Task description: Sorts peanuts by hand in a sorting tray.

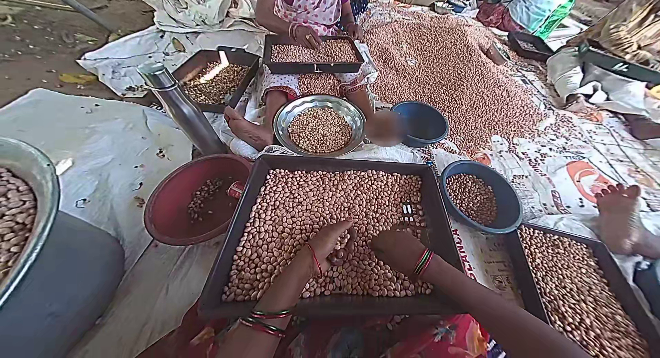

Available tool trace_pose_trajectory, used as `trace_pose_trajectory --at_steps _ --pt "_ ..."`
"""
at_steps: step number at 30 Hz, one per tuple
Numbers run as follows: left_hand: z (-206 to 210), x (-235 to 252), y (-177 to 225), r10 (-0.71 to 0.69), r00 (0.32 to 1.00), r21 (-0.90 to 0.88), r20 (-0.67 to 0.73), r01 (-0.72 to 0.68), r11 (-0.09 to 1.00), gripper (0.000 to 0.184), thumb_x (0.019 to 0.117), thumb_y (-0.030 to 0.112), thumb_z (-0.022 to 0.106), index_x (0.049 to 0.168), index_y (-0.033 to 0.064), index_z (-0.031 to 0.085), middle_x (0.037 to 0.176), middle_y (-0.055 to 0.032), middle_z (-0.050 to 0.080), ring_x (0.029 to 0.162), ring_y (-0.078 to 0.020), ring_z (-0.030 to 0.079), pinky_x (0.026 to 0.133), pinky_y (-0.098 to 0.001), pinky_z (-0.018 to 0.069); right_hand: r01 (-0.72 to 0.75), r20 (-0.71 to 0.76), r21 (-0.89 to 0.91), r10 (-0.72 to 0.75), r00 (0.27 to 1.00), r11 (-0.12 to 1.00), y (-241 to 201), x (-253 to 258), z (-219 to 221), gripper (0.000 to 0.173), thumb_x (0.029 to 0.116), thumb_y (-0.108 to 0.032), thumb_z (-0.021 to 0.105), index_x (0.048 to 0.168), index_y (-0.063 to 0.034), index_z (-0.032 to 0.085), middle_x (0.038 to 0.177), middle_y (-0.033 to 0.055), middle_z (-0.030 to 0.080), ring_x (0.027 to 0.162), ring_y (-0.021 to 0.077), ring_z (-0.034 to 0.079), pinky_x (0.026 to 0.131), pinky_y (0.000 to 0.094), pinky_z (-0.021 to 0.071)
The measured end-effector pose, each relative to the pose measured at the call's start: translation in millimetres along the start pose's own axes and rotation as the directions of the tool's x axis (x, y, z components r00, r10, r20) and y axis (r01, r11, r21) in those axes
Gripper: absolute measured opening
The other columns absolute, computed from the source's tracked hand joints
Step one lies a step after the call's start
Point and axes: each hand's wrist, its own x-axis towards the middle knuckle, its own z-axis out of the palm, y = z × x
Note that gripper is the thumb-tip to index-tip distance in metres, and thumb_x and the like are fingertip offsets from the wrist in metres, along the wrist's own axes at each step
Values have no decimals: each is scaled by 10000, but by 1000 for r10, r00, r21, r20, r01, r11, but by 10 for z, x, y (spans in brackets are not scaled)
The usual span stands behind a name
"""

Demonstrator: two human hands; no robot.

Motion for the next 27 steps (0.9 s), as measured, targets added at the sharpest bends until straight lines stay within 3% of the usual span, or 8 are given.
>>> trace_pose_trajectory --at_steps 4,11,16,18,20,23,25,27 --pt "8 6 5 43 997 42 -67 -40 998 364 1131 331 343 906 114 528 593 38 472 393 -22 339 376 -155 271 -31 -107 -36 26 994 999 -122 70 147 330 1101 -137 420 1289 47 619 1247 301 643 1153 489 638 910 627 503" --pt "-6 -7 -18 84 993 94 -83 -77 993 344 1134 310 341 948 97 536 615 30 478 408 -24 340 384 -157 268 -143 20 -38 143 989 989 -318 60 93 307 1080 -42 398 1311 71 566 1289 306 620 1174 496 623 899 644 499" --pt "10 40 -48 -11 994 139 -105 26 990 364 1123 378 367 985 96 551 682 24 461 495 -52 390 452 -196 315 89 -208 101 -66 976 991 -366 -133 -43 352 1087 -168 445 1279 73 617 1230 284 665 1152 444 658 920 602 507" --pt "18 49 -59 -45 995 57 -88 50 997 422 1117 431 336 909 129 545 618 29 505 431 -28 389 395 -166 296 110 -263 107 -79 962 988 -383 -198 -274 399 1087 -199 487 1383 54 577 1337 284 619 1244 443 609 1010 592 477" --pt "-14 28 -42 -32 999 -20 -41 32 999 459 1123 430 300 889 118 543 570 25 489 390 -25 359 367 -157 270 -36 -378 158 94 921 987 -138 -109 -569 431 1079 -213 506 1451 1 553 1433 257 569 1334 426 546 1084 582 434" --pt "-32 -5 -46 37 999 -37 -36 -38 999 383 1131 307 315 871 118 524 548 44 450 371 -7 322 356 -143 254 -256 -458 239 341 821 937 553 229 -725 415 1087 -247 474 1435 -46 574 1488 234 532 1419 431 456 1126 606 372" --pt "-21 -13 -32 98 993 -60 -72 -102 993 330 1129 242 338 877 116 510 573 45 450 377 -3 309 356 -140 251 -254 -413 276 353 839 927 676 337 -489 507 1069 -300 532 1515 -62 494 1551 301 424 1455 515 363 1126 674 348" --pt "-6 5 -17 159 977 -123 -141 -176 977 313 1122 210 364 859 111 501 562 43 423 373 -8 309 354 -140 256 -197 -292 250 267 918 948 365 193 -134 639 1045 -356 584 1595 -104 378 1652 331 208 1511 572 199 1133 749 277"
